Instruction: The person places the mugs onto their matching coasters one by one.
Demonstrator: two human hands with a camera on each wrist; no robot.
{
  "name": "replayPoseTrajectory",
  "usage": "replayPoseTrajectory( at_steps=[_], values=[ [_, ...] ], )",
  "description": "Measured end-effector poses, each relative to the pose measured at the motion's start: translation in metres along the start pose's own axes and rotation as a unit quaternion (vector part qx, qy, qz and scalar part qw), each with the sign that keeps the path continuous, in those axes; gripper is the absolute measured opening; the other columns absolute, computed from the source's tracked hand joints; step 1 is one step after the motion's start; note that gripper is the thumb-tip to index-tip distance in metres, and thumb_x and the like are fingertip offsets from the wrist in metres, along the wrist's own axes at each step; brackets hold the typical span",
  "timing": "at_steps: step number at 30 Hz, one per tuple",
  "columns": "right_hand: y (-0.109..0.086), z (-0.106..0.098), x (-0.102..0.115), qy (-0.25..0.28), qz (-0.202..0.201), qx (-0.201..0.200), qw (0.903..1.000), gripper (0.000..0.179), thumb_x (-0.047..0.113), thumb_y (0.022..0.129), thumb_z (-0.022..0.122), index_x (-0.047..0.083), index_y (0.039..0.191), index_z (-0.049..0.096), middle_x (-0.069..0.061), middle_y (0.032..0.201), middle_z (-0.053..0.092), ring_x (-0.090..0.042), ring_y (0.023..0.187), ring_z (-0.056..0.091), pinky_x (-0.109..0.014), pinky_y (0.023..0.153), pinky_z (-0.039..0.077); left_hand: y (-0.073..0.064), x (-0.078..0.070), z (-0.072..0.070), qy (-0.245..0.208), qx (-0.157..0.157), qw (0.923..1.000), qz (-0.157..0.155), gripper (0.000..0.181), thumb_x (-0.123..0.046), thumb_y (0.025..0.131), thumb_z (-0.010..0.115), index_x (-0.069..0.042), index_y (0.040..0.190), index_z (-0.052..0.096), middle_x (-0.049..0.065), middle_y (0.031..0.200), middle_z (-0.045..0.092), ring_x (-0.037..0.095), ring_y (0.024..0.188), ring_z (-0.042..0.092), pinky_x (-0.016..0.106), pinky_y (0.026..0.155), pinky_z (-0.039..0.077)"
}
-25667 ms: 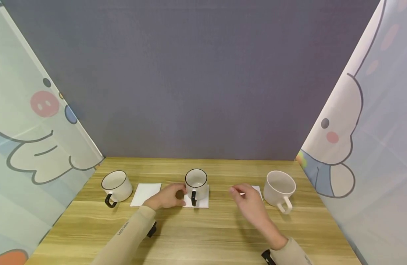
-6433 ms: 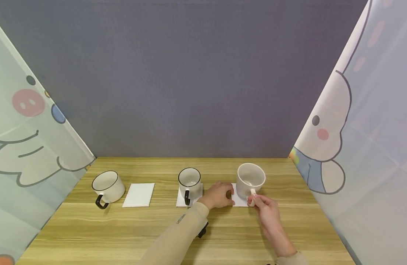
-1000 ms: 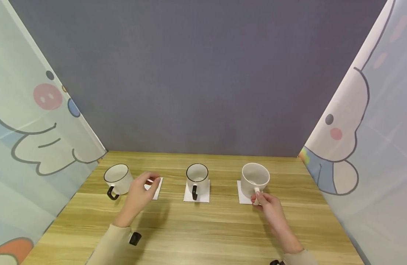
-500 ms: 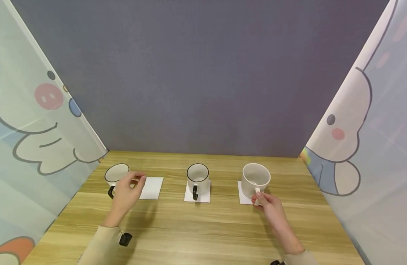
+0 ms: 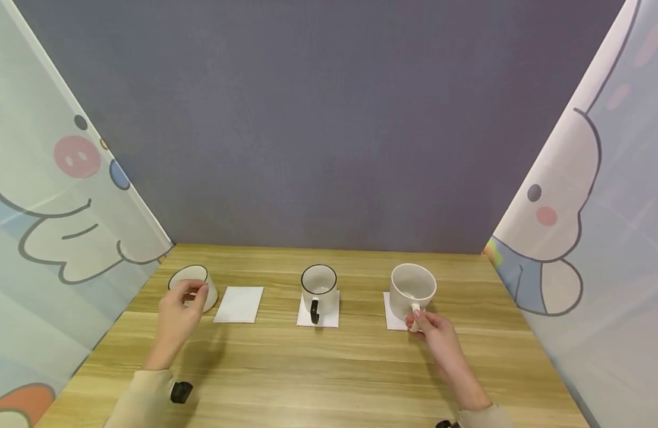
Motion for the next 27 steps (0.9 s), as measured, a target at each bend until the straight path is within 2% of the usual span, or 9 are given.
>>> replayPoseTrajectory(
  at_steps=[7,12,16,22,27],
  values=[
    [0.0,0.0,-0.005,0.011,0.001,-0.006,0.9999,0.039,0.02,0.109,0.048,-0.016,0.108,0.063,-0.019,0.108,0.063,-0.01,0.097,0.063,-0.027,0.089,0.057,-0.004,0.013,-0.013,0.004,-0.011,0.9998,-0.019,0.006,0.004,0.091,0.066,0.002,0.094,0.071,0.012,0.09,0.068,0.006,0.081,0.057,0.008,0.072,0.045],
    [0.001,0.0,-0.005,0.01,0.0,-0.005,0.9999,0.043,0.021,0.11,0.047,-0.02,0.111,0.06,-0.017,0.109,0.063,-0.009,0.098,0.063,-0.026,0.089,0.057,-0.004,0.024,-0.021,0.004,-0.02,0.9993,-0.031,0.005,0.003,0.091,0.066,0.003,0.094,0.071,0.013,0.088,0.067,-0.003,0.081,0.053,0.01,0.07,0.046],
    [0.0,0.0,-0.003,0.004,-0.001,-0.002,1.0,0.044,0.022,0.11,0.046,-0.019,0.11,0.06,-0.016,0.11,0.062,-0.009,0.098,0.062,-0.025,0.089,0.057,-0.004,0.033,-0.026,0.013,-0.013,0.9979,-0.063,0.006,0.001,0.093,0.066,0.003,0.094,0.071,0.013,0.09,0.068,-0.006,0.081,0.052,0.006,0.071,0.043],
    [0.0,0.0,-0.001,-0.002,-0.009,0.003,0.9999,0.045,0.024,0.11,0.046,-0.019,0.109,0.061,-0.01,0.105,0.062,-0.01,0.1,0.06,-0.029,0.091,0.057,-0.004,0.042,-0.034,0.021,-0.008,0.9951,-0.096,0.008,-0.001,0.094,0.065,0.004,0.096,0.07,0.015,0.092,0.067,-0.005,0.079,0.053,0.005,0.07,0.044],
    [0.0,0.0,0.0,-0.001,-0.011,0.005,0.9999,0.045,0.024,0.11,0.046,-0.019,0.109,0.061,-0.008,0.103,0.061,-0.011,0.099,0.061,-0.031,0.091,0.057,-0.007,0.051,-0.038,0.023,0.005,0.9889,-0.147,0.009,-0.006,0.096,0.065,0.002,0.098,0.07,0.015,0.093,0.067,-0.004,0.078,0.054,0.007,0.069,0.045]
  ],
)
Point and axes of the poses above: each hand's wrist, its own y-axis towards the middle knuckle, its own z-axis out of the palm, x = y × z, the point moved 3 cm from there along y, towards the middle knuckle
